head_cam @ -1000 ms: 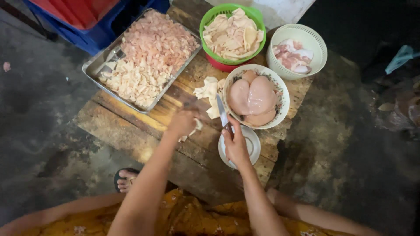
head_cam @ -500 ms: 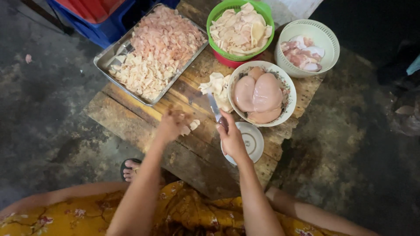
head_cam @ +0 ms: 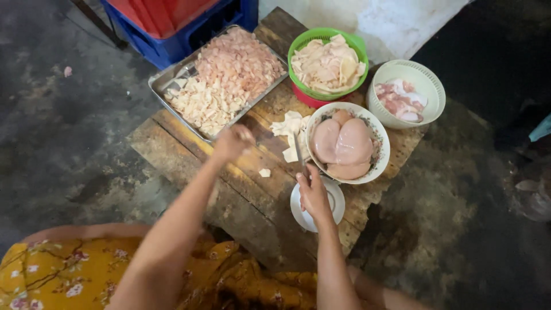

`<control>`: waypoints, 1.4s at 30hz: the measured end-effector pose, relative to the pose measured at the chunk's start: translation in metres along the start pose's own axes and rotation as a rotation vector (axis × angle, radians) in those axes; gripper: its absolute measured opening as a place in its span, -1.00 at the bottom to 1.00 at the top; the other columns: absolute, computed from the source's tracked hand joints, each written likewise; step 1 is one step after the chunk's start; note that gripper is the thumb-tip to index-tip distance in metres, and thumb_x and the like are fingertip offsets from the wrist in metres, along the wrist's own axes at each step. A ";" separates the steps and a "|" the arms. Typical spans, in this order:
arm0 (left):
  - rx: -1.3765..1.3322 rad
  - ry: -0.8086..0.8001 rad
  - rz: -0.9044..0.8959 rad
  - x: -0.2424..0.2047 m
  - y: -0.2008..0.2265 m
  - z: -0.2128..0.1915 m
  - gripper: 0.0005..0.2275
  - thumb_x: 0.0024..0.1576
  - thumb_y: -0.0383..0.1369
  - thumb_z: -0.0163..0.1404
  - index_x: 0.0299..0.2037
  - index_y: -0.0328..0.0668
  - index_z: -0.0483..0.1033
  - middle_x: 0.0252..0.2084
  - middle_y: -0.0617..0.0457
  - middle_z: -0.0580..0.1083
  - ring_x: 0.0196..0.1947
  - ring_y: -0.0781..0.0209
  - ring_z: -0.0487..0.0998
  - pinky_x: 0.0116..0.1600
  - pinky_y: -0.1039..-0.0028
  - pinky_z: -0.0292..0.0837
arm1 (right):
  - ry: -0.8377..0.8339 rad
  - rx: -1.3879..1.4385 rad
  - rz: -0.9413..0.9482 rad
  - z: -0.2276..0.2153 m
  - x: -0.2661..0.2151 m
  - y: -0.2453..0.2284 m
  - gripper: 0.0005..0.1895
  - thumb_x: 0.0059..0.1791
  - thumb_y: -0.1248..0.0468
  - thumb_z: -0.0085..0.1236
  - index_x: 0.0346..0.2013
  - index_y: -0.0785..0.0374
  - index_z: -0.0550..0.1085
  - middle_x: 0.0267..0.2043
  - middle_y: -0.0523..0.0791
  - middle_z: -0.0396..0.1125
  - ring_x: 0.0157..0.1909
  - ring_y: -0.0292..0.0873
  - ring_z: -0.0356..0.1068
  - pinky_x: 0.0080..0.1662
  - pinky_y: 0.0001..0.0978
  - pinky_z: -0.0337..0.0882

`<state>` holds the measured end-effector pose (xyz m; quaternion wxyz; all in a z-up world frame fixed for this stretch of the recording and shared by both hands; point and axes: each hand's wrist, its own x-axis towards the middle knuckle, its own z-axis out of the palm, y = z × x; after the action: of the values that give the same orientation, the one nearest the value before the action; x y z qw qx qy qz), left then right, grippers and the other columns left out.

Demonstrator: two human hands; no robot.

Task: The person cuts pieces of chicken skin on a wooden board using a knife, placing the pieces into a small white bowl.

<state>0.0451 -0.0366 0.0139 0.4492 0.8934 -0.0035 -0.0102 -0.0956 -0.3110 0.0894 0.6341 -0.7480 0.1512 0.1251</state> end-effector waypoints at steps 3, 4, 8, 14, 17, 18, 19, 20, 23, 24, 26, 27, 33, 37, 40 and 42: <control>-0.111 0.057 -0.043 0.030 0.029 -0.065 -0.82 0.05 -0.40 0.04 -0.17 -0.02 0.62 -0.35 -0.06 0.62 -0.31 0.12 0.69 -0.17 0.30 0.57 | 0.012 -0.088 -0.009 0.000 0.002 0.005 -0.56 0.11 0.12 0.01 0.26 0.14 0.34 -0.61 -0.19 0.18 -0.68 -0.32 0.13 -0.61 -0.36 0.19; -0.115 0.058 -0.037 0.039 0.023 -0.075 -0.82 0.05 -0.40 0.04 -0.17 -0.02 0.62 -0.35 -0.06 0.62 -0.31 0.12 0.69 -0.17 0.30 0.57 | 0.016 -0.091 -0.014 0.003 0.001 0.003 -0.56 0.11 0.12 0.01 0.26 0.14 0.34 -0.61 -0.19 0.18 -0.68 -0.32 0.13 -0.61 -0.36 0.19; 0.552 0.224 0.176 0.057 0.051 -0.100 -0.67 -0.13 -0.41 0.17 -0.12 0.12 0.68 0.05 -0.18 0.49 0.02 -0.22 0.51 0.04 -0.05 0.40 | 0.033 -0.204 -0.043 0.014 0.003 0.016 -0.54 0.05 0.12 0.08 0.24 0.10 0.36 -0.52 -0.16 0.27 -0.62 -0.23 0.20 -0.54 -0.32 0.25; 0.526 0.086 0.416 0.096 0.031 0.015 -0.83 -0.02 -0.38 0.15 -0.22 -0.08 0.66 -0.08 -0.20 0.55 -0.07 -0.23 0.55 0.02 0.11 0.46 | -0.019 -0.480 -0.391 0.039 0.003 0.036 -0.50 0.02 0.18 0.18 0.26 0.04 0.33 -0.19 0.06 0.51 -0.18 0.02 0.54 -0.15 -0.13 0.49; 0.359 -0.091 0.462 0.070 0.065 0.060 -0.79 -0.05 -0.37 0.13 -0.20 -0.12 0.63 -0.18 -0.23 0.57 -0.18 -0.21 0.60 -0.04 0.14 0.50 | -0.056 -0.548 -0.271 0.050 -0.007 0.034 -0.47 0.01 0.18 0.16 0.28 -0.05 0.30 -0.16 0.09 0.51 -0.14 0.12 0.55 -0.11 -0.07 0.49; 0.421 -0.179 0.362 0.056 0.081 0.072 -0.65 -0.15 -0.45 0.07 -0.10 -0.09 0.62 -0.22 -0.23 0.58 -0.19 -0.21 0.62 -0.06 0.15 0.52 | -0.047 -0.512 -0.343 0.053 -0.010 0.039 -0.45 -0.01 0.20 0.18 0.27 -0.06 0.31 -0.12 0.10 0.50 -0.12 0.16 0.54 -0.11 -0.05 0.49; 0.422 -0.167 0.361 0.061 0.066 0.097 -0.65 -0.15 -0.45 0.07 -0.10 -0.09 0.62 -0.22 -0.23 0.58 -0.19 -0.21 0.62 -0.06 0.15 0.52 | -0.051 -0.514 -0.354 0.053 -0.009 0.041 -0.45 -0.01 0.20 0.18 0.27 -0.06 0.31 -0.12 0.10 0.50 -0.12 0.16 0.54 -0.11 -0.05 0.49; 0.474 -0.207 0.346 0.066 0.051 0.123 -0.73 -0.03 -0.47 0.02 -0.12 -0.09 0.62 -0.16 -0.22 0.57 -0.16 -0.19 0.62 -0.07 0.11 0.53 | -0.020 -0.565 -0.331 0.053 -0.009 0.043 -0.44 -0.03 0.21 0.18 0.27 -0.08 0.33 -0.12 0.11 0.50 -0.08 0.20 0.52 -0.09 -0.02 0.48; 0.511 -0.138 0.365 0.071 0.030 0.157 -0.77 0.03 -0.52 0.00 -0.15 -0.09 0.62 -0.08 -0.22 0.56 -0.12 -0.17 0.63 -0.04 0.09 0.53 | -0.008 -0.573 -0.390 0.042 -0.001 0.055 -0.42 -0.07 0.23 0.18 0.26 -0.04 0.32 -0.05 0.11 0.49 -0.04 0.24 0.49 -0.07 0.02 0.45; 0.499 -0.037 0.414 0.072 0.026 0.161 -0.75 -0.04 -0.55 0.04 -0.18 -0.11 0.62 -0.05 -0.24 0.55 -0.11 -0.17 0.63 -0.02 0.11 0.53 | -0.012 -0.523 -0.467 0.038 0.003 0.060 -0.41 -0.09 0.25 0.17 0.25 0.01 0.30 0.01 0.10 0.48 -0.03 0.23 0.49 -0.07 0.03 0.45; 0.518 -0.060 0.299 0.080 0.016 0.157 -0.77 -0.02 -0.52 0.06 -0.17 -0.14 0.61 -0.06 -0.23 0.56 -0.08 -0.17 0.62 0.02 0.12 0.53 | -0.066 -0.528 -0.441 0.035 0.010 0.060 -0.43 -0.07 0.20 0.18 0.24 0.02 0.31 -0.03 0.11 0.48 -0.02 0.22 0.49 -0.06 0.02 0.46; 0.528 -0.108 0.217 0.085 0.010 0.155 -0.79 -0.01 -0.49 0.08 -0.16 -0.17 0.60 -0.07 -0.22 0.56 -0.05 -0.16 0.62 0.05 0.13 0.52 | -0.081 -0.528 -0.400 0.034 0.015 0.060 -0.45 -0.04 0.15 0.18 0.23 0.03 0.32 -0.07 0.11 0.48 -0.01 0.21 0.50 -0.05 0.02 0.47; 0.436 -0.143 0.337 0.083 0.037 0.090 -0.77 -0.15 -0.40 0.22 -0.28 -0.26 0.61 -0.17 -0.25 0.58 -0.03 -0.23 0.57 0.09 0.14 0.48 | 0.008 -0.662 -0.379 0.075 0.057 0.044 -0.43 -0.03 0.05 0.14 0.27 0.02 0.33 -0.07 0.14 0.47 -0.08 0.28 0.47 -0.06 0.11 0.43; 0.200 -0.187 0.362 0.085 0.026 0.067 -0.75 -0.13 -0.47 0.11 -0.21 -0.18 0.60 -0.16 -0.17 0.59 -0.04 -0.17 0.61 0.06 0.17 0.52 | 0.034 -0.743 -0.366 0.089 0.079 0.049 -0.53 0.00 0.02 0.14 0.17 0.05 0.38 -0.19 0.17 0.49 -0.13 0.31 0.47 -0.09 0.20 0.41; 0.203 -0.130 0.388 0.079 0.027 0.043 -0.75 -0.07 -0.48 0.09 -0.16 -0.12 0.61 -0.12 -0.17 0.60 0.04 -0.17 0.59 0.17 0.18 0.49 | 0.051 -0.860 -0.328 0.096 0.079 0.050 -0.63 0.00 0.03 0.16 -0.01 0.17 0.43 -0.24 0.19 0.48 -0.17 0.31 0.49 -0.12 0.19 0.44; 0.157 -0.112 0.588 0.072 0.040 0.021 -0.71 -0.15 -0.49 0.16 -0.18 -0.12 0.64 -0.08 -0.16 0.58 0.03 -0.22 0.51 0.13 0.13 0.41 | 0.075 -0.725 -0.227 0.102 0.068 0.043 -0.66 -0.04 0.05 0.19 -0.11 0.18 0.46 -0.28 0.15 0.50 -0.18 0.28 0.50 -0.11 0.16 0.45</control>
<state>0.1167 -0.0785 0.0319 0.3617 0.8841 -0.2873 0.0711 -0.0487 -0.2215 0.0079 0.3324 -0.9397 0.0362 0.0719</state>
